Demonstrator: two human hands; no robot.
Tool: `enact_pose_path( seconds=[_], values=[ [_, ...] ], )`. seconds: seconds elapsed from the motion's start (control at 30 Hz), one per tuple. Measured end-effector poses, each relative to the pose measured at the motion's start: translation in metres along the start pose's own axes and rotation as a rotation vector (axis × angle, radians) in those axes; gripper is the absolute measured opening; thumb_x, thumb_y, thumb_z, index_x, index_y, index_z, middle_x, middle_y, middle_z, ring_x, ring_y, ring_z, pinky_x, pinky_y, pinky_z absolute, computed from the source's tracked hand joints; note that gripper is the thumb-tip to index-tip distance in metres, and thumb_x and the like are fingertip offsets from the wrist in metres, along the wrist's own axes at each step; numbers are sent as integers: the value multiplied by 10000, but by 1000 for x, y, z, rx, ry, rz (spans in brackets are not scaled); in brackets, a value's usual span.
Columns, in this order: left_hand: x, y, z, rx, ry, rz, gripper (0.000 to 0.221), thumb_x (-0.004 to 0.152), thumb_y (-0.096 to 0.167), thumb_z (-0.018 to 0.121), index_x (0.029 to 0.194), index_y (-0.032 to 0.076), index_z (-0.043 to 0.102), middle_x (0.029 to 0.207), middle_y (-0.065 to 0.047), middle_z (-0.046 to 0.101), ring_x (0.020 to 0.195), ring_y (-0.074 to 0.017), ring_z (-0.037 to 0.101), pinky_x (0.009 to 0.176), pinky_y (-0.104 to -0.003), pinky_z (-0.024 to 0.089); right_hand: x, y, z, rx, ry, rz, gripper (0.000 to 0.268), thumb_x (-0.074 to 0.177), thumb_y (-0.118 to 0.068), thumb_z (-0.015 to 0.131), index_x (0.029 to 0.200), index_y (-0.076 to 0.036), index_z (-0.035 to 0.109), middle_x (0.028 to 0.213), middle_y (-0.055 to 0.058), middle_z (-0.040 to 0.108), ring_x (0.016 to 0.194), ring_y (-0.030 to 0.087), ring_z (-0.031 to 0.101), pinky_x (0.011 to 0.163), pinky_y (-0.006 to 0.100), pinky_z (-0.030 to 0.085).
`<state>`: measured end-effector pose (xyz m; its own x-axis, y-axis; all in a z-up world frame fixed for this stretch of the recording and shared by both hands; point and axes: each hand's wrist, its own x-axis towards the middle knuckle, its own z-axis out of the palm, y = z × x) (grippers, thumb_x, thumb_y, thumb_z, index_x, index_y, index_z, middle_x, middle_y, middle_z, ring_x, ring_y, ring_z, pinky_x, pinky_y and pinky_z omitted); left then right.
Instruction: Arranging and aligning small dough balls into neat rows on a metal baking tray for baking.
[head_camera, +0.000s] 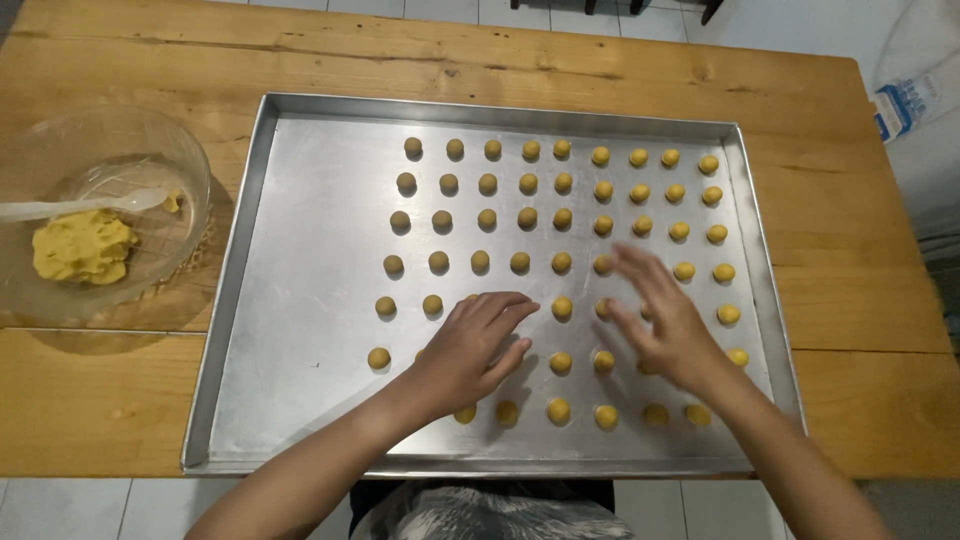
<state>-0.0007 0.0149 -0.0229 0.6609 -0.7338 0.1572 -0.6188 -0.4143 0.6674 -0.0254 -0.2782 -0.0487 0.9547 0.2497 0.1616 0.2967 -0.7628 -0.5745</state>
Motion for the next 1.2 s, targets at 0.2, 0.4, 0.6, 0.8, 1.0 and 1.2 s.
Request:
enact_pose_path(
  seconds=[0.2,0.4,0.6,0.8,1.0,1.2],
  values=[
    [-3,-22,8,67,289,129,296,1000,124,612,1289,58,614,1260,-135,627,1164,-314,622,949,-485,484,-83,-52,15,-79,-370,-472,209,1008,-244,646,1126,-72,662,989,101,670,778,270,639,669,398,536],
    [-9,-11,-18,34,461,150,256,1006,73,598,1258,49,636,1204,-120,644,1103,-306,637,907,-434,496,-128,-33,58,-207,-255,-513,141,1014,-180,650,1027,-46,611,849,95,573,691,289,552,570,426,455],
    [-10,-13,-47,25,684,170,205,1025,29,593,1227,33,626,1188,-125,648,966,-251,646,924,-405,510,-142,-28,68,-438,-89,-646,53,958,6,599,929,-31,624,783,95,535,675,276,518,583,410,479],
    [-16,-4,-45,-75,660,249,209,1063,137,535,1206,22,634,1185,-125,654,1140,-295,631,959,-434,503,-150,-33,72,-514,-15,-587,106,925,40,599,897,-54,638,783,69,547,683,246,532,604,375,462],
    [-54,-4,-63,-725,735,293,416,1144,348,440,1483,107,443,1481,-91,546,1414,-249,565,1179,-406,493,-166,-19,82,-635,-220,-283,285,803,-37,772,1037,-146,651,814,57,630,670,219,597,606,377,543],
    [-70,-16,-87,-330,525,212,386,1083,199,447,1456,104,478,1492,-113,561,1436,-295,536,1031,-403,538,-161,-20,58,-483,-61,-135,921,716,-460,866,1514,-279,443,1266,116,652,1109,259,679,939,434,609]
  ],
)
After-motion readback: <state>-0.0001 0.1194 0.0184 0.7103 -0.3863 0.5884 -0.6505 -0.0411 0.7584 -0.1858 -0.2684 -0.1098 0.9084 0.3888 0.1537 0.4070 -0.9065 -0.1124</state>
